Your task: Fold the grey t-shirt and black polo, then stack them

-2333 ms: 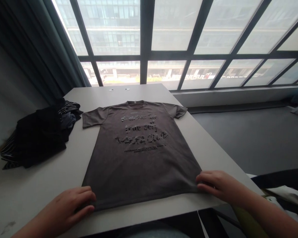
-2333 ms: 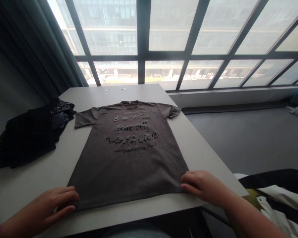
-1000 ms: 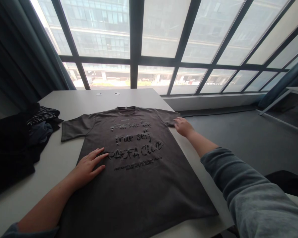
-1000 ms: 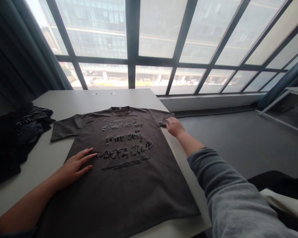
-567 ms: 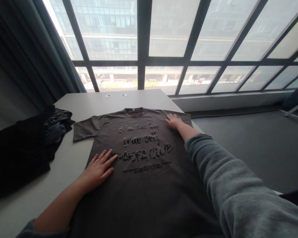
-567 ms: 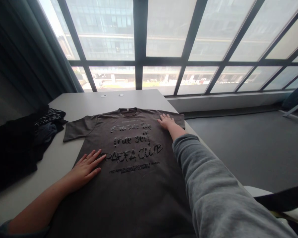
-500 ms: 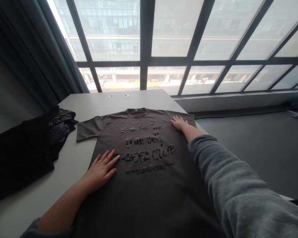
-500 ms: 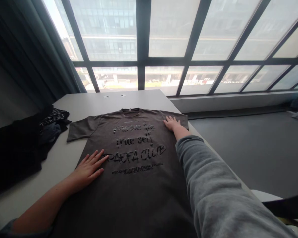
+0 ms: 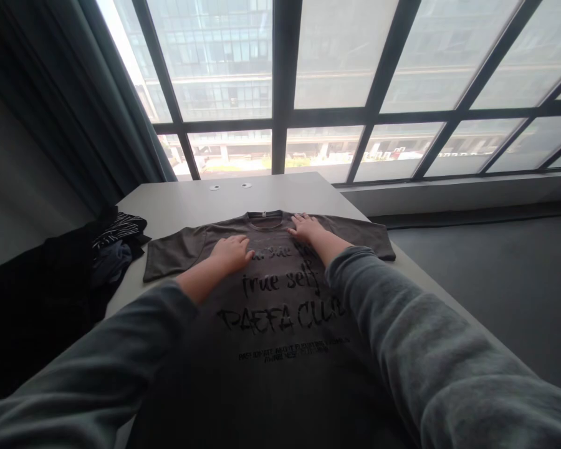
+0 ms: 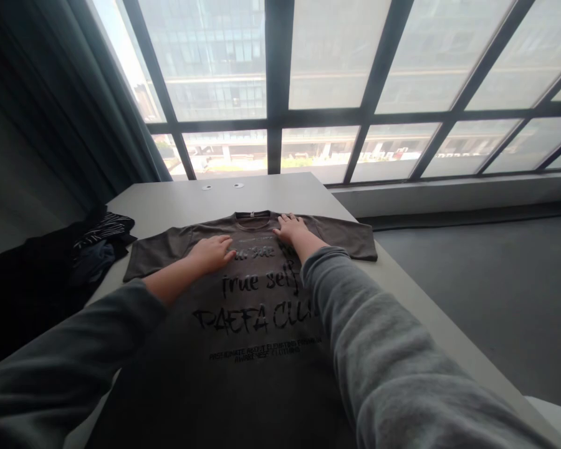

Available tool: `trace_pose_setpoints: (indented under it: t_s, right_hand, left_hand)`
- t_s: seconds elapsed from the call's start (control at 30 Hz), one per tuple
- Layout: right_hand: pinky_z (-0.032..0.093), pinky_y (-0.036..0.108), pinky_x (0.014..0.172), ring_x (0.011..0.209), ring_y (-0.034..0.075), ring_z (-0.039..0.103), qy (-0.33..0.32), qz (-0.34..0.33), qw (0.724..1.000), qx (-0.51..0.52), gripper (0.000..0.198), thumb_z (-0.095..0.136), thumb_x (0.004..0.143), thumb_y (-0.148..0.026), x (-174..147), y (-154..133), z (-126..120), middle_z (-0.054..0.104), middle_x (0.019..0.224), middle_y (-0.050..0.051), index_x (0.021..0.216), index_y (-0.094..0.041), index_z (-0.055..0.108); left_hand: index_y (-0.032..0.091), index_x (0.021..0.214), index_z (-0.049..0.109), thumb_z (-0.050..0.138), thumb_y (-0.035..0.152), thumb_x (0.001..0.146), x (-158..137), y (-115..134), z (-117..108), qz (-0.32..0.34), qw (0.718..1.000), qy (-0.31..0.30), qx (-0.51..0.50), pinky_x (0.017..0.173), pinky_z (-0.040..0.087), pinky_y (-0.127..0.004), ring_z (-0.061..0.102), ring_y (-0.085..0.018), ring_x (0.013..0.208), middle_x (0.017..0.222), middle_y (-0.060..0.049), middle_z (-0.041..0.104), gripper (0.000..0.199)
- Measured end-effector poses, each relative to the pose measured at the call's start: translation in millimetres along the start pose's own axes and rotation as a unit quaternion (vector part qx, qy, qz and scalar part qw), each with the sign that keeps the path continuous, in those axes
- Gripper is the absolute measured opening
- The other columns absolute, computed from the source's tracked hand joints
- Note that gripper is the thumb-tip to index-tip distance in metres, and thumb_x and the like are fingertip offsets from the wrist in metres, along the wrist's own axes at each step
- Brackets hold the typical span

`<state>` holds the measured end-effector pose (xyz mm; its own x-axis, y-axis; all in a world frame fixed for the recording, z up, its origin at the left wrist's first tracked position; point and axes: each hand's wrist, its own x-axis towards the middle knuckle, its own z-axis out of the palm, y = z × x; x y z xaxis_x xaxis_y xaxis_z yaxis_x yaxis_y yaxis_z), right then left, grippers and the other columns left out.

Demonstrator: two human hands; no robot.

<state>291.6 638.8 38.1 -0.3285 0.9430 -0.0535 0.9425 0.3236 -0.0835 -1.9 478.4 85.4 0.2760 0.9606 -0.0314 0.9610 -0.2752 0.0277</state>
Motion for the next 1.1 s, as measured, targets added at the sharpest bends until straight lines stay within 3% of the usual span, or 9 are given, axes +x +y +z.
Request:
trace_pose_setpoints:
  t_s: [0.1, 0.17, 0.33, 0.47, 0.6, 0.9, 1.1]
  right_hand:
    - [0.016, 0.060, 0.134, 0.166, 0.038, 0.015, -0.018, -0.008, 1.000, 0.004, 0.081, 0.041, 0.105, -0.062, 18, -17, 4, 0.020, 0.180, 0.013, 0.172, -0.017, 0.031]
    - [0.015, 0.058, 0.134, 0.167, 0.036, 0.014, -0.017, -0.023, 1.000, 0.007, 0.082, 0.041, 0.105, -0.063, 26, -17, 7, 0.019, 0.180, 0.011, 0.172, -0.017, 0.029]
    - [0.009, 0.066, 0.133, 0.167, 0.037, 0.013, -0.018, -0.024, 0.998, 0.049, 0.080, 0.031, 0.106, -0.070, 41, 4, 20, 0.014, 0.181, 0.005, 0.174, -0.028, 0.025]
    - [0.006, 0.065, 0.133, 0.167, 0.037, 0.013, -0.003, -0.024, 0.997, 0.075, 0.082, 0.030, 0.106, -0.072, 55, 16, 31, 0.014, 0.182, 0.005, 0.174, -0.027, 0.024]
    - [0.006, 0.064, 0.134, 0.167, 0.037, 0.013, 0.002, 0.001, 0.996, 0.084, 0.085, 0.029, 0.105, -0.074, 60, 29, 34, 0.014, 0.182, 0.008, 0.174, -0.024, 0.024]
    - [0.014, 0.057, 0.135, 0.167, 0.035, 0.014, 0.002, 0.034, 0.997, 0.064, 0.080, 0.027, 0.108, -0.064, 35, 76, 23, 0.014, 0.181, 0.007, 0.174, -0.020, 0.026]
    - [0.016, 0.055, 0.134, 0.166, 0.036, 0.018, 0.004, 0.049, 0.997, 0.053, 0.076, 0.027, 0.108, -0.065, 29, 77, 20, 0.018, 0.181, 0.007, 0.173, -0.024, 0.031]
  left_hand:
    - [0.015, 0.164, 0.045, 0.035, 0.051, 0.110, 67, -2, 12, -0.068, 0.997, -0.011, -0.018, 0.129, 0.027, -0.045, 0.032, -0.031, 0.162, 0.174, -0.017, 0.036, 0.066]
    - [0.014, 0.169, 0.037, 0.027, 0.053, 0.110, 92, -11, 24, -0.102, 0.994, -0.013, -0.026, 0.130, 0.026, -0.049, 0.028, -0.033, 0.164, 0.177, -0.019, 0.028, 0.071]
    - [0.030, 0.173, 0.028, 0.023, 0.069, 0.106, 116, -44, 45, -0.150, 0.987, -0.021, -0.059, 0.129, 0.018, -0.067, 0.017, -0.041, 0.166, 0.181, -0.010, 0.016, 0.078]
    - [0.031, 0.173, 0.027, 0.026, 0.071, 0.103, 125, -69, 50, -0.167, 0.983, -0.026, -0.070, 0.129, 0.014, -0.070, 0.013, -0.042, 0.166, 0.182, -0.008, 0.010, 0.081]
    - [0.028, 0.174, 0.023, 0.023, 0.069, 0.104, 121, -92, 51, -0.174, 0.983, -0.032, -0.057, 0.129, 0.017, -0.067, 0.014, -0.040, 0.166, 0.182, -0.010, 0.008, 0.081]
    - [0.021, 0.173, 0.026, 0.010, 0.064, 0.107, 68, -172, 53, -0.200, 0.979, -0.029, -0.038, 0.128, 0.022, -0.064, 0.017, -0.041, 0.166, 0.182, -0.016, 0.010, 0.081]
    - [0.019, 0.174, 0.023, 0.016, 0.060, 0.108, 47, -192, 51, -0.208, 0.977, -0.027, -0.035, 0.130, 0.024, -0.055, 0.023, -0.036, 0.165, 0.180, -0.016, 0.020, 0.078]
